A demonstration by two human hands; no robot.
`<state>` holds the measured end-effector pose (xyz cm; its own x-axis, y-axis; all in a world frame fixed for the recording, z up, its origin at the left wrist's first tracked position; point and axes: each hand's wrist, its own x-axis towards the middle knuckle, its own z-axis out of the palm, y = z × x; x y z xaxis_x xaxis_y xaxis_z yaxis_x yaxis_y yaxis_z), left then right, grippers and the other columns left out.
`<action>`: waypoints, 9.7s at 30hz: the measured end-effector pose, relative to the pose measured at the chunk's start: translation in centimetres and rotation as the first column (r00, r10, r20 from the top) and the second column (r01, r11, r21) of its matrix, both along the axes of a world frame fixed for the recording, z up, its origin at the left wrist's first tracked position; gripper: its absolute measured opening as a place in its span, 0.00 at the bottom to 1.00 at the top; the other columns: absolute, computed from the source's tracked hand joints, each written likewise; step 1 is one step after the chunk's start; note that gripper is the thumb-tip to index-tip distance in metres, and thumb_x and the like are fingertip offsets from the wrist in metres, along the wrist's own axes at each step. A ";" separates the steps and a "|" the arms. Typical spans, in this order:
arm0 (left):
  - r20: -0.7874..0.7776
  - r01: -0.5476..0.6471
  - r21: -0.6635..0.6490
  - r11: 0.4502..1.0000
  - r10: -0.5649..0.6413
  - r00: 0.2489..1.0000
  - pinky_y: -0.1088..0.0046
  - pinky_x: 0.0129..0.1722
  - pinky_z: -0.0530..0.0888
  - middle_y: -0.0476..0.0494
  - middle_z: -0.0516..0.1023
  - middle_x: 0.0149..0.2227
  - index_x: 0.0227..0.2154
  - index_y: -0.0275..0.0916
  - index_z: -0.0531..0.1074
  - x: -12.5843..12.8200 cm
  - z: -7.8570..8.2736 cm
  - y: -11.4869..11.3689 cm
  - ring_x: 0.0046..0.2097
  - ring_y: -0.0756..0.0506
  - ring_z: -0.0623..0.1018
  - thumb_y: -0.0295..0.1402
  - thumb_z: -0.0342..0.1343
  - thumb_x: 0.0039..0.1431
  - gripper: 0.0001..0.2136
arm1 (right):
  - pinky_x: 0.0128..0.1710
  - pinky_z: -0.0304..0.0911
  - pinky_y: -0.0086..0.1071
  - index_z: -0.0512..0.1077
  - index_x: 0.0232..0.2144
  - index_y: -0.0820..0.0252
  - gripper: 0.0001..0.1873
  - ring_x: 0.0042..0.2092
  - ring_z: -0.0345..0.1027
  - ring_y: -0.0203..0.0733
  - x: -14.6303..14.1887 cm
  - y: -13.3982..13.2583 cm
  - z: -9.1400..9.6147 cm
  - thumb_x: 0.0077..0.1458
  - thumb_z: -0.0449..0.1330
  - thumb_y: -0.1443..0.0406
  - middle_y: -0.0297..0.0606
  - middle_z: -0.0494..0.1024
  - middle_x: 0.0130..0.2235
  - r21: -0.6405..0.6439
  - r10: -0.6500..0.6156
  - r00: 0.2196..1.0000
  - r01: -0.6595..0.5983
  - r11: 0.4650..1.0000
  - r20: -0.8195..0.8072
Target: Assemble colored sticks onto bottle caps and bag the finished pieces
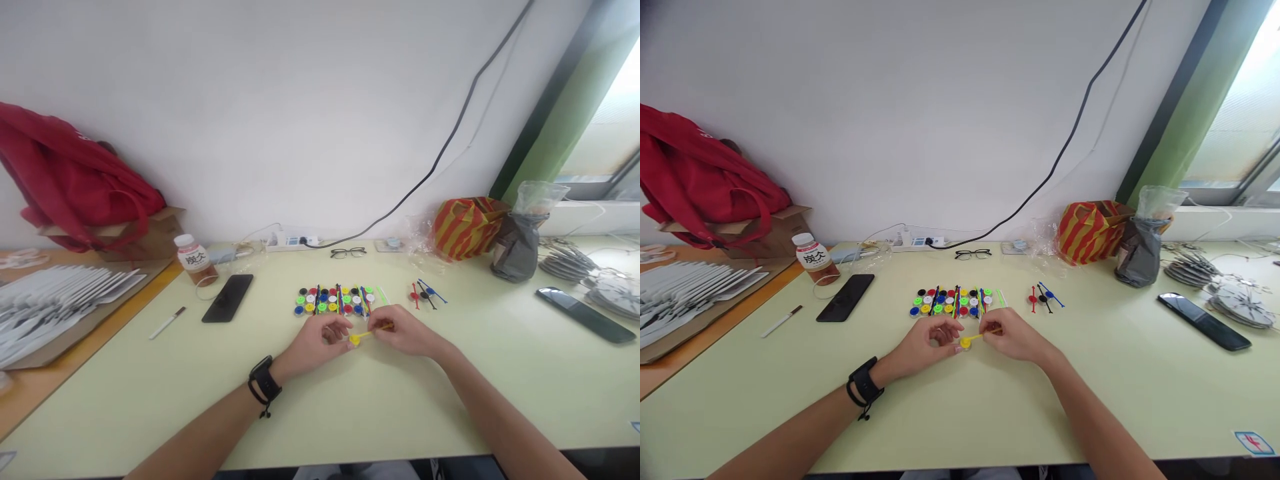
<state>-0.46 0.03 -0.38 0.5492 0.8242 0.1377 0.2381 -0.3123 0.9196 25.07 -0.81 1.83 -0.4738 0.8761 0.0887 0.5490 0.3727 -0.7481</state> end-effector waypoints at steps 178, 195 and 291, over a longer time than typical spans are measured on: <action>0.296 0.103 -0.323 0.941 -0.003 0.955 0.65 0.48 0.76 0.42 0.82 0.41 0.44 0.39 0.79 0.2 0.1 0.5 0.42 0.45 0.81 0.40 0.69 0.58 0.15 | 0.29 0.55 0.30 0.69 0.34 0.58 0.22 0.30 0.56 0.35 -3.3 -1.7 -1.4 0.63 0.58 0.45 0.31 0.67 0.30 -0.171 -0.067 0.922 0.001 0.985 -0.380; 0.376 0.039 -0.327 0.944 0.092 0.922 0.70 0.46 0.76 0.43 0.81 0.40 0.41 0.36 0.80 0.4 0.1 0.8 0.41 0.47 0.79 0.36 0.73 0.53 0.15 | 0.28 0.57 0.30 0.64 0.60 0.51 0.25 0.28 0.57 0.34 -3.1 -2.2 -2.3 0.65 0.58 0.51 0.33 0.68 0.38 -0.028 -0.126 0.907 0.126 0.992 -0.403; -0.019 0.045 -0.032 0.998 -0.045 0.999 0.70 0.38 0.73 0.43 0.81 0.36 0.36 0.38 0.81 0.3 0.5 0.1 0.37 0.46 0.76 0.41 0.62 0.61 0.11 | 0.50 0.62 0.43 0.77 0.40 0.56 0.11 0.50 0.68 0.53 5.5 3.3 -4.7 0.63 0.56 0.60 0.45 0.79 0.43 0.529 -0.519 0.849 0.398 0.750 0.097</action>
<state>-0.14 0.13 0.15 0.5884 0.8024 0.1003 0.2429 -0.2937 0.9245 30.57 2.46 -2.90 -0.0850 0.8660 0.4927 0.8741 0.3021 -0.3803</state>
